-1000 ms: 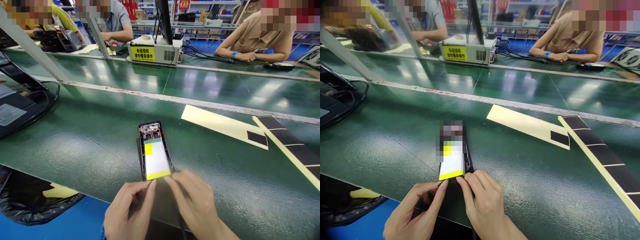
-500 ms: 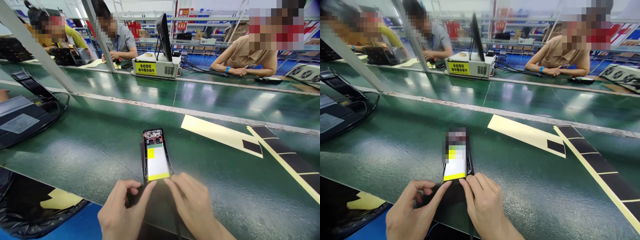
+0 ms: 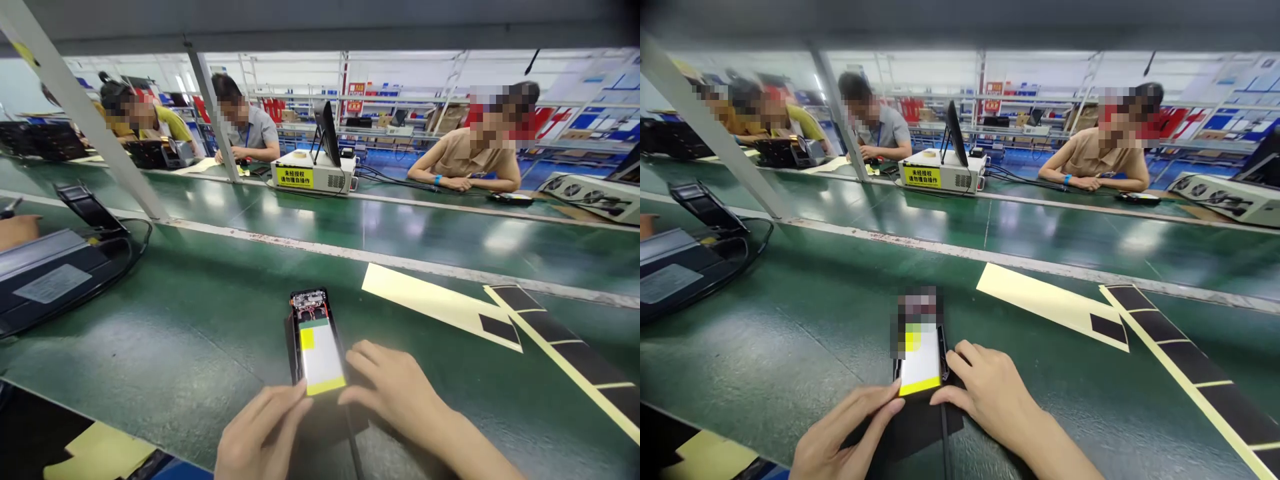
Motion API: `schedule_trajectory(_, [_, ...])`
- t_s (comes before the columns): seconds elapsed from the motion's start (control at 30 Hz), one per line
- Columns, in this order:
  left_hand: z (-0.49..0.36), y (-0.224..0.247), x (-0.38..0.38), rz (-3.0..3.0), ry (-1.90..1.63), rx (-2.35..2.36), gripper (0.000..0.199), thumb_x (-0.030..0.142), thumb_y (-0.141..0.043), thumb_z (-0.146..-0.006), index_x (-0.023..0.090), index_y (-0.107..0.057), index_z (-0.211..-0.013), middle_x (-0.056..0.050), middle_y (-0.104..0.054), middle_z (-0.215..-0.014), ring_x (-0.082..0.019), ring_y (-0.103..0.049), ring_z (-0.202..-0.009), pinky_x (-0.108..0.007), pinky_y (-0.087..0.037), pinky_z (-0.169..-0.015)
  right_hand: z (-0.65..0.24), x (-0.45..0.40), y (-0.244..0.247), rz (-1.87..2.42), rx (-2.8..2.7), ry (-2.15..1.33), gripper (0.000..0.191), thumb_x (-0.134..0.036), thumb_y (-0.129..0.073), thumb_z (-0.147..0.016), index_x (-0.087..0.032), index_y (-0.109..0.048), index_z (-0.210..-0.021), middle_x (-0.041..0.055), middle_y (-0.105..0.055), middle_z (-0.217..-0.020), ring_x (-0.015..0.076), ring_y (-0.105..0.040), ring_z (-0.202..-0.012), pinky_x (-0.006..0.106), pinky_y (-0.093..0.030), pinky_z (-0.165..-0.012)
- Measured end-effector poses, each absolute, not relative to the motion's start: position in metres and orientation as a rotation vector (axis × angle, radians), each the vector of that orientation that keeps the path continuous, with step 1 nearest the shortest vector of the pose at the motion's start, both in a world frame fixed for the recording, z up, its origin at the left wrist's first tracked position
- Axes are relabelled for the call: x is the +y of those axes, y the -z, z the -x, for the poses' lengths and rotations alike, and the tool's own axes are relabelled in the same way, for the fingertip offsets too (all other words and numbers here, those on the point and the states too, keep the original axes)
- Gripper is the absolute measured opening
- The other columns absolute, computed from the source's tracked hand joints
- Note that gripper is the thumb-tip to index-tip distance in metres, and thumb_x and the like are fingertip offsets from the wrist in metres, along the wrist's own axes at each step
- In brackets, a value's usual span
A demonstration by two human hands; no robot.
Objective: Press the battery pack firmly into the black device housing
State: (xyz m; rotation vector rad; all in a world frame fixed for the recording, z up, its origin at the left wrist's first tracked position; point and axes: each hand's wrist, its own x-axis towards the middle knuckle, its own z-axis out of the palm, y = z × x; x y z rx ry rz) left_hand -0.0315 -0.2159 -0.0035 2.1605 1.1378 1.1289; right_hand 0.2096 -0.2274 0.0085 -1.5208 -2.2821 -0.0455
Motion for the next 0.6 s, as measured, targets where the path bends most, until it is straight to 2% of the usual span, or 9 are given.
schedule_trajectory(0.07, [0.045, -0.003, -0.201, -2.048, -1.088, 1.185, 0.012, 0.027, -0.064, -0.088, 0.028, -0.073, -0.095, 0.001, -0.076, -0.085, -0.013, -0.072, -0.072, -0.018, -0.059, -0.065, -0.217, -0.229, -0.019, 1.542, -2.288, -0.032, 0.037, -0.054, -0.037, -0.098, -0.023, -0.057, -0.094, 0.0005, -0.065, -0.094, 0.0150, -0.063, -0.075, 0.027, -0.048, -0.060])
schedule_trajectory(0.17, [0.054, -0.021, -0.161, -1.863, -1.086, 1.345, 0.029, 0.039, -0.052, -0.094, 0.021, -0.069, -0.109, -0.004, -0.077, -0.086, -0.014, -0.073, -0.070, -0.019, -0.061, -0.061, -0.207, -0.233, -0.032, 1.555, -1.986, 0.000, 0.022, -0.040, -0.042, -0.100, -0.024, -0.056, -0.104, 0.0026, -0.065, -0.102, 0.0144, -0.066, -0.081, 0.025, -0.052, -0.063])
schedule_trajectory(0.23, [0.043, -0.035, -0.125, -1.908, -1.046, 1.366, 0.037, 0.042, -0.049, -0.095, 0.018, -0.064, -0.118, -0.008, -0.075, -0.104, -0.017, -0.073, -0.088, -0.026, -0.062, -0.077, -0.181, -0.231, -0.038, 1.509, -1.757, 0.019, 0.016, -0.037, -0.049, -0.096, -0.023, -0.056, -0.099, 0.0028, -0.066, -0.094, 0.0139, -0.065, -0.078, 0.023, -0.053, -0.062])
schedule_trajectory(0.27, [0.032, -0.040, -0.107, -1.943, -1.031, 1.347, 0.039, 0.043, -0.051, -0.093, 0.017, -0.062, -0.121, -0.008, -0.071, -0.115, -0.018, -0.070, -0.101, -0.029, -0.059, -0.088, -0.164, -0.227, -0.039, 1.490, -1.709, 0.038, 0.016, -0.037, -0.051, -0.094, -0.022, -0.056, -0.097, 0.0033, -0.066, -0.091, 0.0150, -0.064, -0.077, 0.024, -0.054, -0.063])
schedule_trajectory(0.3, [0.021, -0.044, -0.089, -1.984, -1.003, 1.317, 0.042, 0.044, -0.055, -0.091, 0.015, -0.061, -0.120, -0.008, -0.068, -0.119, -0.020, -0.068, -0.106, -0.032, -0.057, -0.092, -0.146, -0.222, -0.040, 1.482, -1.727, 0.086, 0.021, -0.040, -0.053, -0.091, -0.021, -0.057, -0.099, 0.0052, -0.066, -0.092, 0.0181, -0.064, -0.079, 0.028, -0.056, -0.065])
schedule_trajectory(0.33, [0.009, -0.047, -0.074, -2.026, -0.953, 1.275, 0.042, 0.045, -0.053, -0.092, 0.012, -0.063, -0.115, -0.007, -0.069, -0.115, -0.021, -0.068, -0.104, -0.033, -0.058, -0.089, -0.130, -0.217, -0.039, 1.498, -1.770, 0.169, 0.029, -0.045, -0.056, -0.086, -0.020, -0.059, -0.100, 0.0073, -0.066, -0.093, 0.0217, -0.064, -0.079, 0.033, -0.056, -0.064])
schedule_trajectory(0.37, [-0.002, -0.048, -0.061, -2.056, -0.892, 1.229, 0.044, 0.044, -0.042, -0.097, 0.009, -0.064, -0.112, -0.004, -0.069, -0.107, -0.019, -0.069, -0.099, -0.032, -0.058, -0.086, -0.116, -0.211, -0.037, 1.562, -1.801, 0.247, 0.032, -0.046, -0.060, -0.081, -0.019, -0.060, -0.099, 0.0092, -0.065, -0.093, 0.0247, -0.062, -0.078, 0.037, -0.056, -0.062])
schedule_trajectory(0.47, [-0.014, -0.048, -0.041, -2.101, -0.690, 1.148, 0.051, 0.044, -0.031, -0.101, 0.007, -0.066, -0.098, 0.002, -0.064, -0.084, -0.013, -0.068, -0.077, -0.026, -0.057, -0.073, -0.103, -0.203, -0.025, 1.771, -1.875, 0.473, 0.031, -0.041, -0.069, -0.068, -0.018, -0.062, -0.087, 0.0096, -0.062, -0.082, 0.0272, -0.058, -0.071, 0.041, -0.053, -0.054])
schedule_trajectory(0.6, [0.022, -0.036, -0.061, -2.020, -0.401, 1.131, 0.032, 0.044, -0.057, -0.089, 0.013, -0.063, -0.092, 0.008, -0.060, -0.060, -0.009, -0.062, -0.051, -0.019, -0.050, -0.051, -0.140, -0.222, -0.003, 1.776, -2.063, 0.609, 0.039, -0.045, -0.062, -0.074, -0.016, -0.065, -0.099, 0.0091, -0.064, -0.082, 0.0227, -0.060, -0.066, 0.032, -0.050, -0.048])
